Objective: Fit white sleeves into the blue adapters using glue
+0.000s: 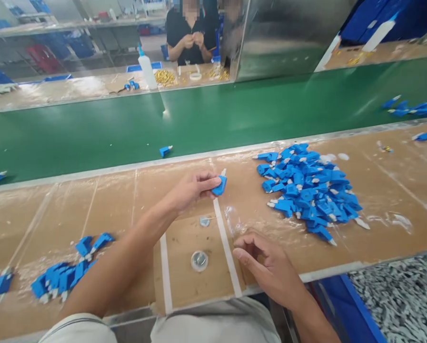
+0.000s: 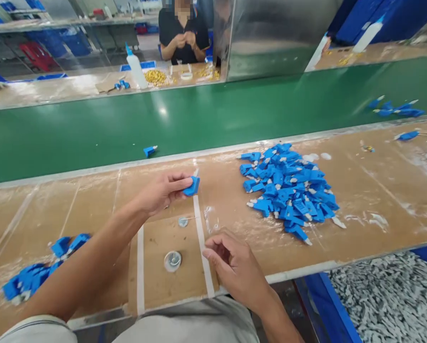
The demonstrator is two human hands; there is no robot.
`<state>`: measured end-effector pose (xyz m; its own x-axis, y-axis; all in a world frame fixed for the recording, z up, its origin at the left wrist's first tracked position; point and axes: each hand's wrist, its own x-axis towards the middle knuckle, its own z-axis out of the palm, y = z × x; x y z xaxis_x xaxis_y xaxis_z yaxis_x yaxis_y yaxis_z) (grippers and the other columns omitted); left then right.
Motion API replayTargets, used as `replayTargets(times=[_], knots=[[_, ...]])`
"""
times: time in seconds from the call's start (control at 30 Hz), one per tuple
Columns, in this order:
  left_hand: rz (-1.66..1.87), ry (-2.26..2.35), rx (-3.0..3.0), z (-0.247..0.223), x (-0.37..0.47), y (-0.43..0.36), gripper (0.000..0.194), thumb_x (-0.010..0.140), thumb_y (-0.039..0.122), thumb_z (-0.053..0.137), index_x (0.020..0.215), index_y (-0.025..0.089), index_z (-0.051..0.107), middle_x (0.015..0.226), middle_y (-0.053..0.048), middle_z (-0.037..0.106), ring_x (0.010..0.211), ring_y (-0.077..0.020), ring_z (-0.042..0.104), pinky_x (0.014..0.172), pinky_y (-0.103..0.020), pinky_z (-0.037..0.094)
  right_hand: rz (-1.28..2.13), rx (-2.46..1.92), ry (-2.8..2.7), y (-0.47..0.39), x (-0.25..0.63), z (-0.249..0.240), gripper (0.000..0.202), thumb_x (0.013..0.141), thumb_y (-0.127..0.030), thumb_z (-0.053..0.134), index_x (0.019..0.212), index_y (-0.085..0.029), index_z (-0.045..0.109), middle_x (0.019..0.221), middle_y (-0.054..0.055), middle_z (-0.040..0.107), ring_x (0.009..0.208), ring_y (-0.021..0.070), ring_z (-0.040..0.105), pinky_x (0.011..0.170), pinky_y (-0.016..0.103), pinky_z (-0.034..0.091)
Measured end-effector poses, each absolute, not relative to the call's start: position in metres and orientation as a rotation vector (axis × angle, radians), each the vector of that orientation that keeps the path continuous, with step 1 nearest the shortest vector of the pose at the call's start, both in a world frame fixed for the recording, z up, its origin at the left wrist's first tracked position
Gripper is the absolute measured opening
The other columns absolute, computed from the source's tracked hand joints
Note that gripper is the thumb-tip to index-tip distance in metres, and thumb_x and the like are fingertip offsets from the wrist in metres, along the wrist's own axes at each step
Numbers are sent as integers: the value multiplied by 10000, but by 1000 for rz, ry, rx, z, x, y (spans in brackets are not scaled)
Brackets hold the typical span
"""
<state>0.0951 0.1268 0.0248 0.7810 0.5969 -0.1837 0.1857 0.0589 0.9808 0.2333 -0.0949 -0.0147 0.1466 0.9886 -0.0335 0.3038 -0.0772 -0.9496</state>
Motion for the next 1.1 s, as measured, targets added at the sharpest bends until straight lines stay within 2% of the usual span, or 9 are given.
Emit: replayTargets(times=[0.1, 0.33, 0.47, 0.6, 0.7, 0.83, 0.97, 1.1], knots=[[357, 719, 1071, 21, 41, 95, 293, 823, 401, 736, 773, 134, 625, 713, 9, 566, 590, -58, 493, 575, -171, 418, 1052, -1474, -1346, -84, 205, -24, 101, 994, -309, 597, 977, -219, 639, 893, 23, 588, 748, 183, 549, 673, 301, 433], [430, 784, 858, -17, 1, 54, 273, 798, 362, 737, 725, 144, 591, 667, 17, 549, 567, -65, 473, 506, -156, 382, 1117, -1454, -1388, -73, 175, -39, 95, 990, -295, 622, 938, -220, 650, 862, 8, 584, 734, 177, 560, 636, 301, 426], [429, 766, 825, -24, 0, 53, 284, 771, 376, 764, 741, 139, 611, 655, 16, 570, 543, -62, 475, 502, -158, 390, 977, -1460, -1463, -72, 169, -36, 139, 1010, -272, 596, 896, -218, 655, 833, 7, 550, 686, 169, 522, 607, 307, 404], [458, 770, 760, -20, -2, 55, 275, 752, 342, 778, 707, 144, 593, 638, 25, 544, 552, -67, 493, 488, -153, 397, 749, -1403, -1649, -76, 166, -33, 122, 1015, -168, 549, 982, -208, 659, 892, 35, 528, 791, 194, 545, 684, 324, 424], [477, 777, 662, -13, -5, 53, 228, 786, 286, 758, 716, 135, 603, 667, 22, 537, 572, -63, 525, 492, -141, 419, 702, -1388, -1766, -80, 165, -30, 157, 1018, -122, 506, 1014, -202, 642, 921, 45, 527, 815, 198, 541, 688, 328, 408], [429, 730, 501, -4, -12, 47, 104, 849, 199, 701, 856, 97, 679, 783, -38, 628, 638, -82, 619, 548, -132, 501, 826, -1402, -1716, -83, 169, -24, 136, 1028, -175, 506, 969, -206, 624, 935, 45, 550, 781, 192, 537, 668, 327, 400], [406, 612, 452, 0, -18, 42, 141, 904, 154, 641, 966, 55, 721, 895, -107, 686, 744, -108, 685, 626, -111, 549, 1003, -1425, -1470, -83, 180, -19, 148, 1040, -277, 540, 934, -231, 632, 936, 30, 620, 792, 189, 571, 693, 316, 430], [413, 562, 470, 0, -17, 38, 156, 917, 157, 640, 989, 52, 731, 914, -106, 685, 783, -111, 691, 661, -106, 555, 1078, -1406, -1193, -81, 192, -17, 129, 1019, -339, 598, 965, -241, 662, 962, 23, 668, 655, 148, 537, 600, 280, 438]])
